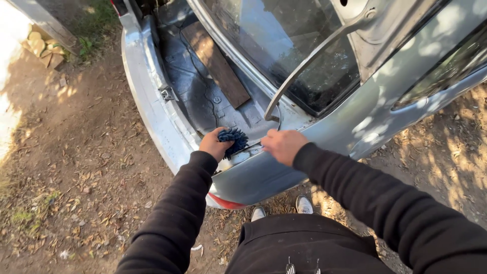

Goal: Clean dirt and residue from the trunk gutter of a car using a screwdriver and a cloth.

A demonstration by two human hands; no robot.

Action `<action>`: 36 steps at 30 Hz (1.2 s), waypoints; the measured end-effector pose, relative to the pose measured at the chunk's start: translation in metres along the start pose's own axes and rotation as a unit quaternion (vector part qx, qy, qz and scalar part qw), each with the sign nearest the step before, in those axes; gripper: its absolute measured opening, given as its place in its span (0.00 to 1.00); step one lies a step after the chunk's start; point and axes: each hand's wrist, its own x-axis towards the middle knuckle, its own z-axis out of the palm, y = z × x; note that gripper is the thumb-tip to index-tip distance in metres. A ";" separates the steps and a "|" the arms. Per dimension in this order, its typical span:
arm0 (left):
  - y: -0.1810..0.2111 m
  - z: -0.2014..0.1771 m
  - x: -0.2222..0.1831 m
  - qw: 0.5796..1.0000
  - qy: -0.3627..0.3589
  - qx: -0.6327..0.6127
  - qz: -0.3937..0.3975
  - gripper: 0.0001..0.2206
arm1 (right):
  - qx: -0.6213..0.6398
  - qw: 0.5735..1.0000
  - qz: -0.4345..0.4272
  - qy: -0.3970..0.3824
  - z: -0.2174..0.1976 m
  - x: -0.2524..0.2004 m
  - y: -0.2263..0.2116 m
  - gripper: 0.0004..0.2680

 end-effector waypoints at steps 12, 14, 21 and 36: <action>-0.024 0.004 -0.006 1.000 0.011 0.001 0.026 0.17 | 0.010 0.997 0.042 -0.069 -0.001 -0.003 0.008 0.07; -0.018 0.003 -0.002 0.999 0.018 0.001 0.051 0.16 | -0.001 0.999 0.030 -0.039 -0.001 -0.004 0.010 0.07; 0.003 -0.004 -0.008 1.000 0.006 0.000 0.013 0.15 | -0.007 0.998 0.056 -0.009 0.010 0.001 -0.015 0.07; -0.008 -0.001 -0.009 0.999 0.007 -0.029 0.017 0.13 | 0.098 0.991 0.085 -0.012 0.005 -0.014 0.026 0.09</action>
